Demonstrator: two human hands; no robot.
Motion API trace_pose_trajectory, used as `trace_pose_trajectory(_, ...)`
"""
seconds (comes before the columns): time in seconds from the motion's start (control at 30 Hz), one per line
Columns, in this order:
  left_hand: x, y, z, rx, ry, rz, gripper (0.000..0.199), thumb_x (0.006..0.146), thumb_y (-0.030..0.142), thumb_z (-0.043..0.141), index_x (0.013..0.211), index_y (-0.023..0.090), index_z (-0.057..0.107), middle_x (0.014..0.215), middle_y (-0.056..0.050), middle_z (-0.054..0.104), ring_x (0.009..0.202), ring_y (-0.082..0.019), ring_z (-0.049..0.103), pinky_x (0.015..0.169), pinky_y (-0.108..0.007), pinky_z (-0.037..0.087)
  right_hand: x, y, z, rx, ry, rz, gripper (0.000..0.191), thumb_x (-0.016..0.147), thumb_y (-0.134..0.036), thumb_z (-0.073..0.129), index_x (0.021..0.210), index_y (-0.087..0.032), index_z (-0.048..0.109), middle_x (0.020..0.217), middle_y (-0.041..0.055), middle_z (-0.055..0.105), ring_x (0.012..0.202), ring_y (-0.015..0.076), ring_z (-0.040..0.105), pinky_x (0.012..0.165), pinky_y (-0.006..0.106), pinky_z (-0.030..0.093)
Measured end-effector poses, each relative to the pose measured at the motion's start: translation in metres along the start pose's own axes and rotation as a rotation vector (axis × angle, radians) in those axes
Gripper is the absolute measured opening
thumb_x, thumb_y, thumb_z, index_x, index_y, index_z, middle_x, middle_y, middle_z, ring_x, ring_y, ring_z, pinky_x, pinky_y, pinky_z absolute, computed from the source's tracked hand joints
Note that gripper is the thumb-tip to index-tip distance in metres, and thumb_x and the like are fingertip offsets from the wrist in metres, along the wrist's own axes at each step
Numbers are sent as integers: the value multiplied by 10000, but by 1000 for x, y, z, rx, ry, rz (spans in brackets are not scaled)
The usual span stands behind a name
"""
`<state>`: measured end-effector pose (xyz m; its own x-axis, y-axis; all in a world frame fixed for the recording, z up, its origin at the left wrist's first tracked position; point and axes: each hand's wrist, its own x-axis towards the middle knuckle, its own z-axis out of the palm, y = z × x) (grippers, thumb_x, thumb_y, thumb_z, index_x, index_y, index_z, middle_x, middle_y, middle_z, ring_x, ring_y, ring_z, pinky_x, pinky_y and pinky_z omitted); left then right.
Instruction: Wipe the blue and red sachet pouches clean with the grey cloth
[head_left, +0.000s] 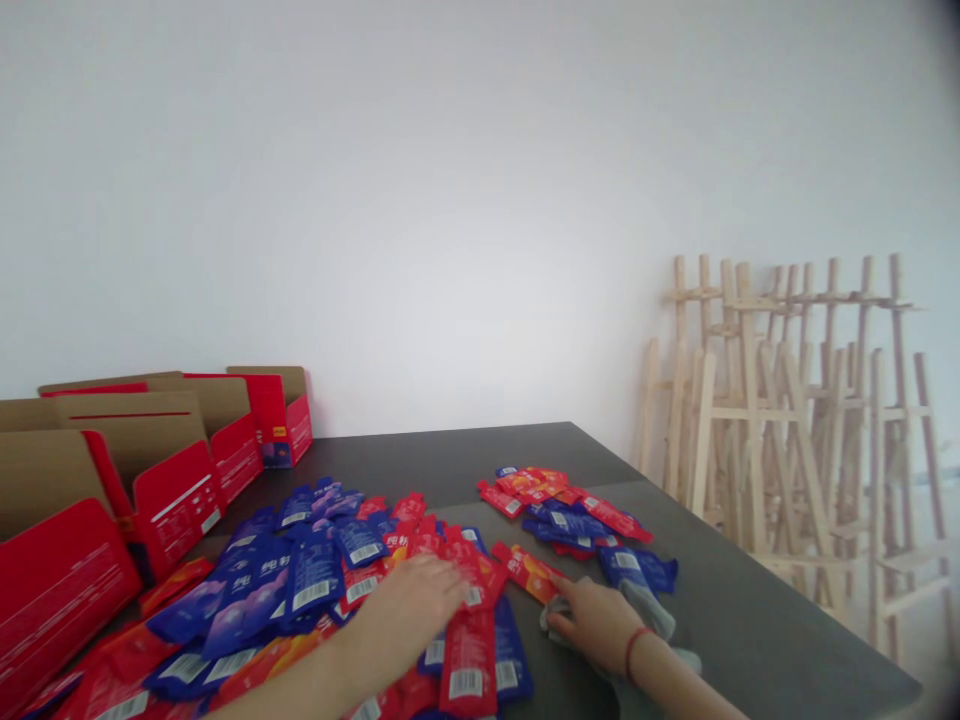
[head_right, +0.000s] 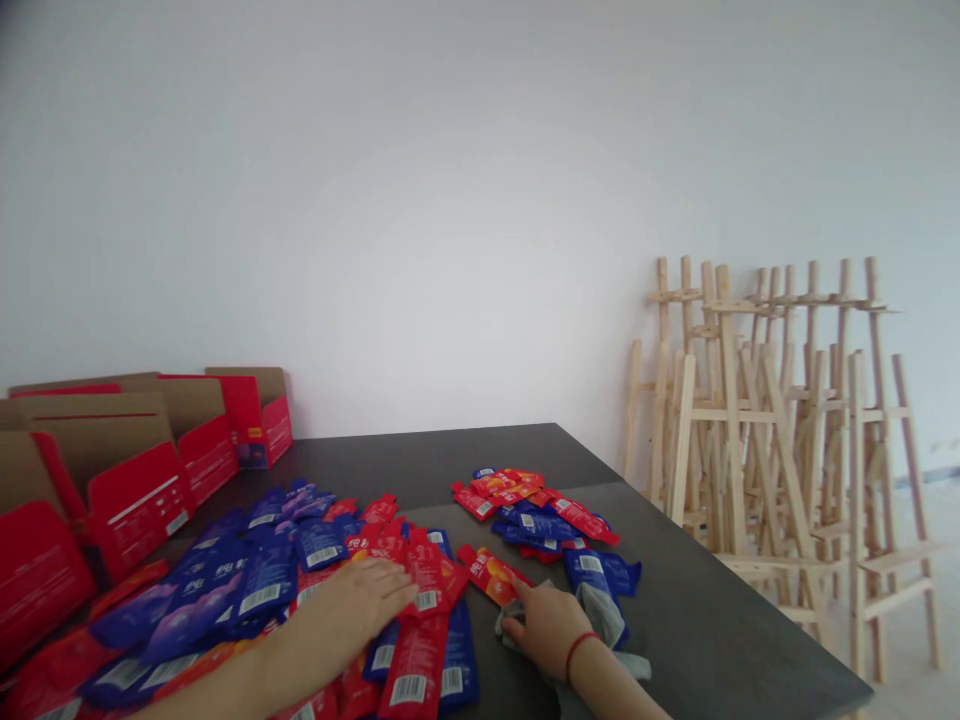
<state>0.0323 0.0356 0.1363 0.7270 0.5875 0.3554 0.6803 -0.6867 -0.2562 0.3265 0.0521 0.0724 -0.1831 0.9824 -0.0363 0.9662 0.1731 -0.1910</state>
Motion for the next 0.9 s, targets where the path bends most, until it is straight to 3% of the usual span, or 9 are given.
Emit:
trace_pose_trajectory(0.07, -39, -32, 12, -28, -13, -52, 507, 877, -40, 417, 1209, 242, 677, 1225, 11, 716, 1118, -150, 650, 1020, -287, 429, -10, -7, 4, 44, -6, -48, 495, 862, -422, 611, 1286, -174, 673, 1079, 191, 765, 993, 377, 723, 816, 448, 539)
trace_pose_trajectory(0.13, -73, -57, 26, -60, 6, -127, 586, 876, -9, 340, 1246, 304, 670, 1282, 77, 686, 1141, -148, 645, 1024, -299, 445, -15, -9, 3, 116, -31, -97, 516, 835, -427, 640, 1286, -178, 677, 1106, 181, 762, 1012, 368, 718, 849, 447, 536)
trace_pose_trajectory(0.23, -95, -70, 32, -90, -21, -175, 605, 827, 26, 386, 1292, 299, 659, 1352, 42, 648, 1173, -184, 635, 1050, -336, 444, -8, 1, -8, 295, -40, -165, 487, 860, -432, 616, 1285, -205, 687, 1216, 133, 739, 1117, 310, 687, 956, 399, 513)
trace_pose_trajectory(0.33, -66, -53, 12, -77, -118, -247, 516, 786, -20, 404, 1117, 211, 726, 1180, -53, 726, 1104, -216, 654, 1053, -383, 431, 9, 17, -18, 387, 46, -109, 436, 939, -407, 499, 1277, -212, 693, 1284, 103, 712, 1192, 258, 651, 1040, 368, 470)
trace_pose_trajectory(0.43, -7, -14, 1, -106, -177, -191, 331, 834, 3, 465, 995, 157, 710, 1061, -83, 718, 1039, -232, 650, 988, -375, 461, 20, 21, -13, 340, 73, -30, 408, 940, -351, 475, 1224, -199, 725, 1243, 129, 728, 1173, 288, 656, 1037, 424, 464)
trace_pose_trajectory(0.53, 51, 33, 20, -140, -200, -19, 269, 882, 51, 505, 1078, 116, 678, 1119, -122, 695, 1086, -246, 630, 966, -375, 468, 14, 17, 2, 291, 63, -23, 387, 901, -341, 540, 1180, -176, 751, 1201, 158, 741, 1145, 328, 660, 1004, 455, 468)
trace_pose_trajectory(0.63, 90, 73, 53, -101, -280, 38, 286, 883, 143, 577, 1142, 50, 657, 1115, -205, 679, 1065, -301, 637, 891, -419, 499, -1, 21, 9, 288, 37, -70, 309, 884, -335, 560, 1050, -210, 789, 1072, 100, 785, 1030, 283, 698, 936, 390, 497)
trace_pose_trajectory(0.77, 106, 102, 83, -125, -324, 105, 336, 797, 269, 720, 1056, 57, 699, 986, -206, 707, 981, -324, 667, 875, -441, 503, -13, 51, -12, 347, 90, -27, 368, 921, -399, 470, 774, -212, 750, 799, 52, 768, 776, 229, 695, 760, 336, 539)
trace_pose_trajectory(0.9, 91, 114, 98, -235, -260, 227, 329, 791, 255, 702, 1083, 102, 709, 1085, -193, 705, 1051, -310, 651, 919, -453, 490, -7, 71, -36, 481, 305, 78, 534, 984, -491, 293, 896, -214, 741, 926, 87, 765, 964, 269, 696, 882, 382, 546)
